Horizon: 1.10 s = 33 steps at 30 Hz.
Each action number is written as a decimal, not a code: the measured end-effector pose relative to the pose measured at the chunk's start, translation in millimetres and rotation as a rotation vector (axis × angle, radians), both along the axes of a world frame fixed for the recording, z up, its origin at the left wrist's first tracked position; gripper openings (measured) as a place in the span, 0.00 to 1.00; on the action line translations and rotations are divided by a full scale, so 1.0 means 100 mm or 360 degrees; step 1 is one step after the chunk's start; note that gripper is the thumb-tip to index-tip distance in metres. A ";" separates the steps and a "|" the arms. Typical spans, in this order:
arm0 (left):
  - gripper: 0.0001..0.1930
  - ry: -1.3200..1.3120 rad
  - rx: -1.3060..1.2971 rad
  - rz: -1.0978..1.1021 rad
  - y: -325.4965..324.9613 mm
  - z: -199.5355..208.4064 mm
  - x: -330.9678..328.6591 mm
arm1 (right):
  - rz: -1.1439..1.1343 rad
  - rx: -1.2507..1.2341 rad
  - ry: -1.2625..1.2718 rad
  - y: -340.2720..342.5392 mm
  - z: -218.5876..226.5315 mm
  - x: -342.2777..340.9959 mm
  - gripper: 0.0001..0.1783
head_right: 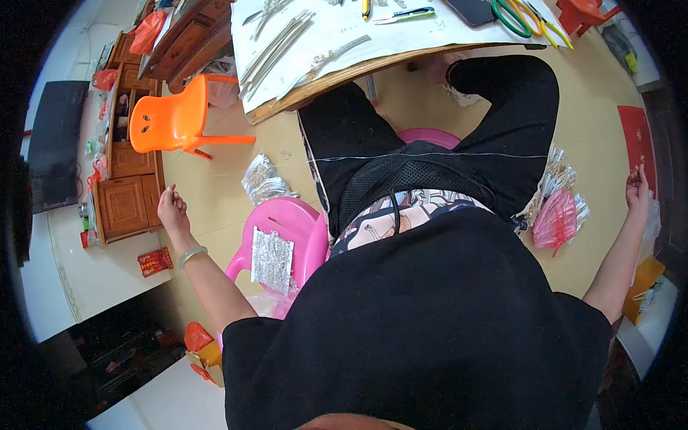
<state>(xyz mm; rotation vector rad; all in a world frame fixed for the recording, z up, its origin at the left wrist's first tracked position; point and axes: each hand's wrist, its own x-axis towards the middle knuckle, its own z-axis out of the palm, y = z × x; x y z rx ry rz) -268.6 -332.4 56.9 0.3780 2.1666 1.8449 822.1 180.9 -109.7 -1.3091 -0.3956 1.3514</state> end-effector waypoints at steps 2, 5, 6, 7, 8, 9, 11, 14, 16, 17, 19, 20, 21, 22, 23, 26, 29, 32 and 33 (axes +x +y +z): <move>0.09 -0.0013 -0.0017 -0.0020 0.01 0.01 0.03 | 0.0028 -0.0036 0.0006 0.00 0.00 -0.02 0.09; 0.09 -0.0029 -0.0047 -0.0007 -0.01 0.04 0.06 | 0.0002 -0.0003 -0.0053 -0.02 0.00 -0.15 0.10; 0.09 -0.0029 -0.0047 -0.0007 -0.01 0.03 0.05 | 0.0002 -0.0003 -0.0053 -0.02 0.01 -0.18 0.10; 0.10 -0.0036 -0.0045 -0.0010 -0.02 0.01 0.05 | 0.0000 -0.0002 -0.0044 -0.02 0.02 -0.22 0.10; 0.10 -0.0047 -0.0041 -0.0016 -0.02 -0.01 0.04 | -0.0004 0.0001 -0.0040 -0.02 0.03 -0.21 0.10; 0.10 -0.0050 -0.0040 -0.0017 -0.02 -0.02 0.03 | -0.0006 0.0001 -0.0042 -0.02 0.03 -0.20 0.10; 0.11 -0.0077 -0.0049 -0.0009 -0.02 -0.04 0.03 | -0.0007 -0.0008 -0.0065 -0.02 0.04 -0.19 0.10; 0.11 -0.0090 -0.0037 -0.0014 -0.03 -0.05 0.03 | -0.0009 -0.0023 -0.0110 -0.04 0.04 -0.17 0.11; 0.11 -0.0106 -0.0025 0.0003 -0.03 -0.07 0.02 | -0.0029 -0.0036 -0.0106 -0.04 0.05 -0.16 0.11; 0.11 -0.0113 -0.0016 0.0023 -0.04 -0.07 0.02 | -0.0046 -0.0052 -0.0092 -0.04 0.04 -0.21 0.10; 0.10 -0.0136 -0.0008 0.0031 -0.08 -0.10 0.01 | -0.0006 -0.0042 -0.0070 -0.09 0.01 -0.32 0.09; 0.09 -0.0164 0.0005 0.0033 -0.08 -0.11 0.01 | 0.0027 -0.0026 -0.0053 -0.11 0.00 -0.34 0.09; 0.09 -0.0165 0.0005 0.0034 -0.09 -0.13 0.01 | 0.0028 -0.0027 -0.0054 -0.13 0.00 -0.36 0.09; 0.09 -0.0179 0.0012 0.0062 -0.10 -0.15 0.01 | 0.0056 -0.0042 -0.0048 -0.15 -0.02 -0.38 0.08; 0.09 -0.0193 0.0018 0.0089 -0.11 -0.16 0.01 | 0.0082 -0.0058 -0.0042 -0.17 -0.03 -0.39 0.08; 0.10 -0.0251 0.0026 0.0130 -0.13 -0.19 0.00 | 0.0070 -0.0050 -0.0069 -0.20 -0.04 -0.40 0.08; 0.10 -0.0300 0.0064 0.0115 -0.19 -0.26 -0.04 | 0.0088 -0.0091 -0.0054 -0.20 -0.06 -0.39 0.07; 0.11 -0.0348 0.0076 0.0110 -0.23 -0.32 -0.07 | 0.0097 -0.0093 -0.0046 -0.19 -0.11 -0.39 0.08; 0.11 -0.0347 0.0074 0.0111 -0.24 -0.32 -0.06 | 0.0098 -0.0094 -0.0045 -0.19 -0.11 -0.41 0.08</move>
